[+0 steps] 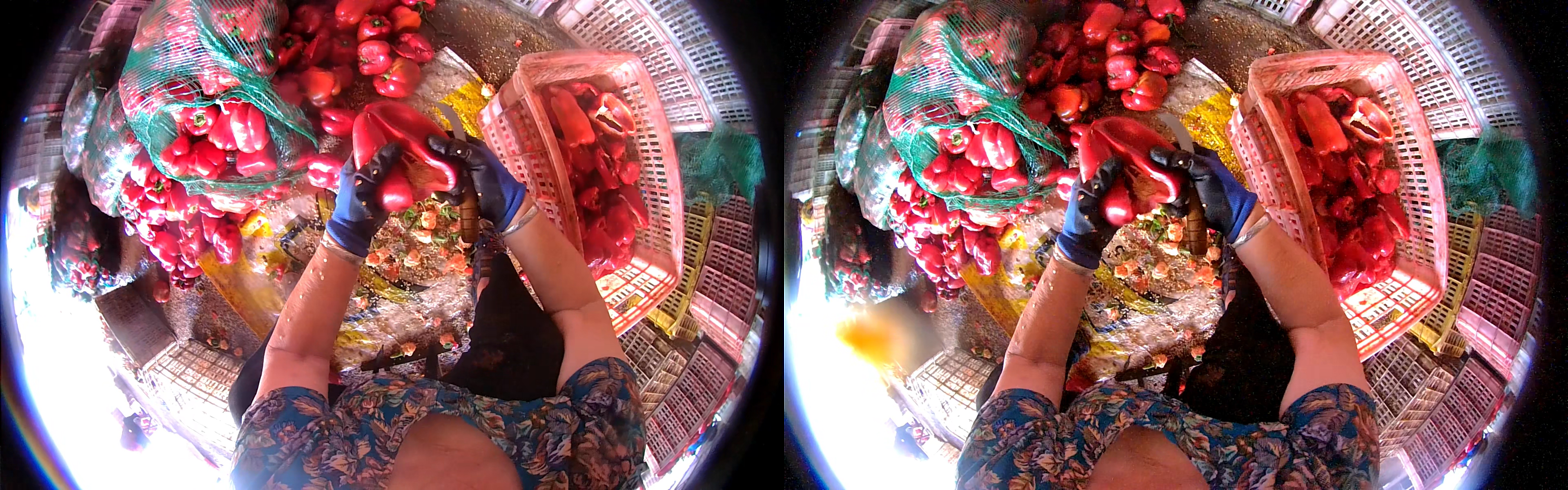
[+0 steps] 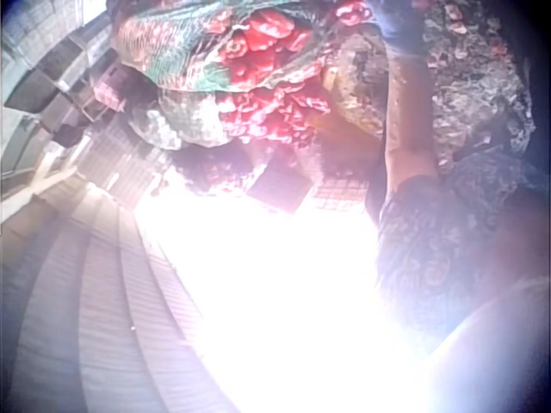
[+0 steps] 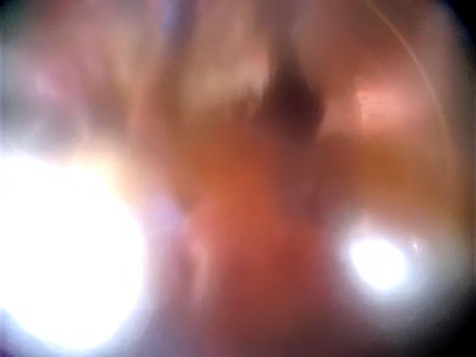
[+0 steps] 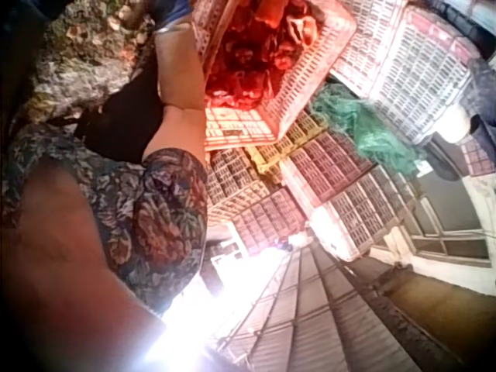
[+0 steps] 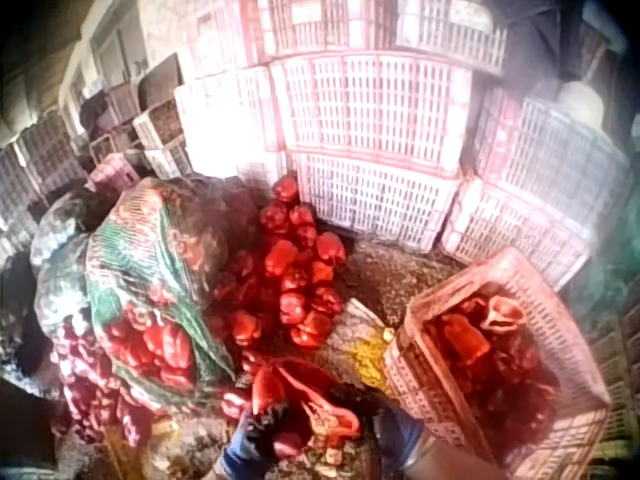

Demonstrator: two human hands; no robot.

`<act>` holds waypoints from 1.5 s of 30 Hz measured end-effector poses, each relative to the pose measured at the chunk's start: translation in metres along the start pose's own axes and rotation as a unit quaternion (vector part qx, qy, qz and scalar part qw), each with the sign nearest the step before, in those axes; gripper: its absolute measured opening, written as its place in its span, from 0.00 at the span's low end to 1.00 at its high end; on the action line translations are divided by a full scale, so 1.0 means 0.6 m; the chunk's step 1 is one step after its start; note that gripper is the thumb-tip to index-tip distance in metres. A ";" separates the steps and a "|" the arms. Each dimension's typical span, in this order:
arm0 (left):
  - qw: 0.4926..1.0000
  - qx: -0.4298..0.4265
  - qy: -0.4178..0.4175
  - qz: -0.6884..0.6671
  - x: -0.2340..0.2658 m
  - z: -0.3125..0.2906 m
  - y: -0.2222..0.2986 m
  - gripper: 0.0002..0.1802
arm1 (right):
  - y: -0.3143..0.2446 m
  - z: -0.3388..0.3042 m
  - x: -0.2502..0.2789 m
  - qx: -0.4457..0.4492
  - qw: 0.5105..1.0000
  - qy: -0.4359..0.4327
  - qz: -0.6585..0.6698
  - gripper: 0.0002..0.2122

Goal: The person sits among crates and bags of red fruit, using a small curved blade to peel and trim individual fruits before placing them into a plastic crate.

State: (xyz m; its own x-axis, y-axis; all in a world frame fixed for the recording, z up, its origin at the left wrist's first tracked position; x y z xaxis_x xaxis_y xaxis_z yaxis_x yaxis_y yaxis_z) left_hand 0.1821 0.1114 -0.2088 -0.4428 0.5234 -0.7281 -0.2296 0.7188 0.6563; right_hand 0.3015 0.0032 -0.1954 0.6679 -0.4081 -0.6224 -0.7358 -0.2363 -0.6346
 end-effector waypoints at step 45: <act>0.948 -0.064 -0.124 0.285 -0.086 -0.001 -0.002 0.28 | -0.057 -0.053 -0.010 0.151 0.943 0.078 -0.286 0.10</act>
State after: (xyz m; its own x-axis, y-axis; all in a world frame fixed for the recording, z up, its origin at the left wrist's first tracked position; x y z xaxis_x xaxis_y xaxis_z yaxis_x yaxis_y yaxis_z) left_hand 0.2046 0.0832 -0.1718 -0.3132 0.9128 -0.2620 -0.1249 0.2339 0.9642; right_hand 0.3191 -0.0146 -0.1555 0.9038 -0.4207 -0.0788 -0.1789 -0.2040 -0.9625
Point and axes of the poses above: each hand's wrist, its own z-axis towards the middle knuckle, its own x-axis out of the back of the hand, y = z × x, the point moved 5 cm from there along z, towards the middle knuckle, and after that the axes turned 12 degrees about -y, right-handed, at the moved point
